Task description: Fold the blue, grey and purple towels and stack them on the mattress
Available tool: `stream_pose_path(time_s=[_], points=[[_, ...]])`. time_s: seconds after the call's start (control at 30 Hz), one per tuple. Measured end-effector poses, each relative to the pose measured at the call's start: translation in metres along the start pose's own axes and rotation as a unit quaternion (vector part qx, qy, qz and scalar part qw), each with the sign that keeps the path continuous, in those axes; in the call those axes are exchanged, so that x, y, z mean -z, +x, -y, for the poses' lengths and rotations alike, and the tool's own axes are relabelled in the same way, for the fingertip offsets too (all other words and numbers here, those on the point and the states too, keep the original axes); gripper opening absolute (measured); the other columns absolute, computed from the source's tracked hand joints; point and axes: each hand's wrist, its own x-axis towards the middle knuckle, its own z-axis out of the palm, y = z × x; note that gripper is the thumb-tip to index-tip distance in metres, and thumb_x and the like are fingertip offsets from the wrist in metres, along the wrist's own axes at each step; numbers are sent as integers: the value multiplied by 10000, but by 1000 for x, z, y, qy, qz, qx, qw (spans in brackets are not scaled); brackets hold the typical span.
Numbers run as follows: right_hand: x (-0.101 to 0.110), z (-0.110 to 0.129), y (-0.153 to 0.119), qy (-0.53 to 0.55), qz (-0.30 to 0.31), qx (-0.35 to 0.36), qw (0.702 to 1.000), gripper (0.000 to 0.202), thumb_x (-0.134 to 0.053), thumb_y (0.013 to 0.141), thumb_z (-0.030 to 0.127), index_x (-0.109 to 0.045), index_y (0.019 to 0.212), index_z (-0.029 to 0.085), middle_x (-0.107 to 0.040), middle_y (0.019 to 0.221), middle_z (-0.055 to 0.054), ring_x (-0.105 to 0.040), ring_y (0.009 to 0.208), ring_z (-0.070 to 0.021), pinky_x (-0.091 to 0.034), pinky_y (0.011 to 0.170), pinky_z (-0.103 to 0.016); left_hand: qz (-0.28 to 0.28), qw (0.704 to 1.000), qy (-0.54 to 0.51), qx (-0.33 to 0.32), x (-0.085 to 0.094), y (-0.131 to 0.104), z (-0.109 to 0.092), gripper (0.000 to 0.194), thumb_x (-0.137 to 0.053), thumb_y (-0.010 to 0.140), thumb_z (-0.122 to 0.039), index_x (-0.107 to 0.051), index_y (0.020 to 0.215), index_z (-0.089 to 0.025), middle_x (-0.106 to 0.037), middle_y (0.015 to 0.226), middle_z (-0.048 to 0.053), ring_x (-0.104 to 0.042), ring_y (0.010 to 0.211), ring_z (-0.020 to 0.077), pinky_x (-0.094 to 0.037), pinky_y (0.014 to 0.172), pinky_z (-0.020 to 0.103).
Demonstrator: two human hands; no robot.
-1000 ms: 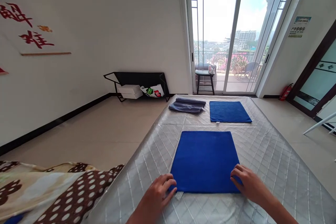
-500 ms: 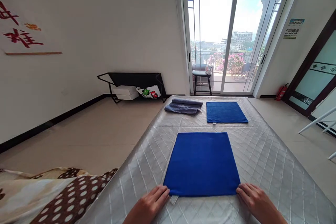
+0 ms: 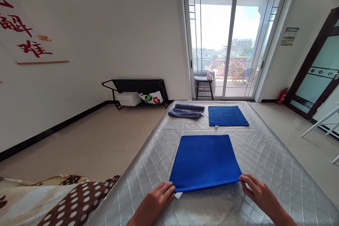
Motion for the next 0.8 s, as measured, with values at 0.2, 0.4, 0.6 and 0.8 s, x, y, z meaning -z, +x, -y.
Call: stream_pose_path(time_s=[0.2, 0.4, 0.6, 0.8], points=[[13, 1, 15, -14, -17, 38, 999, 291, -395, 1007, 177, -652, 1128, 242, -759, 1014, -56, -741, 881, -130, -601, 781, -219, -66, 995, 60, -34, -7, 2, 0, 296, -356, 995, -113, -630, 1053, -211, -742, 928, 33, -734, 841, 184, -618, 755, 308], [60, 5, 33, -23, -78, 56, 995, 303, -417, 1016, 198, -619, 1231, 268, -764, 995, -43, -751, 814, -148, -620, 691, -227, -140, 989, 34, -22, 53, 40, -7, 234, -443, 983, -118, -584, 1138, -220, -724, 913, 5, -714, 817, 142, -592, 766, 257], [137, -13, 60, -65, -123, 48, 989, 227, -503, 996, 287, -653, 1166, 284, -770, 958, -25, -747, 789, -154, -619, 714, -238, -173, 983, -44, -52, 134, 102, -9, 162, -512, 971, -153, -599, 1070, -248, -714, 1024, 34, -674, 910, 157, -551, 798, 269], [169, -73, 104, -16, -101, -28, 994, 287, -497, 985, 408, -688, 1145, 265, -769, 909, -29, -729, 661, -146, -590, 610, -242, -88, 986, -144, 8, 144, 200, 13, 243, -453, 1005, -361, -666, 1009, -243, -736, 1007, 31, -677, 817, 152, -541, 742, 258]])
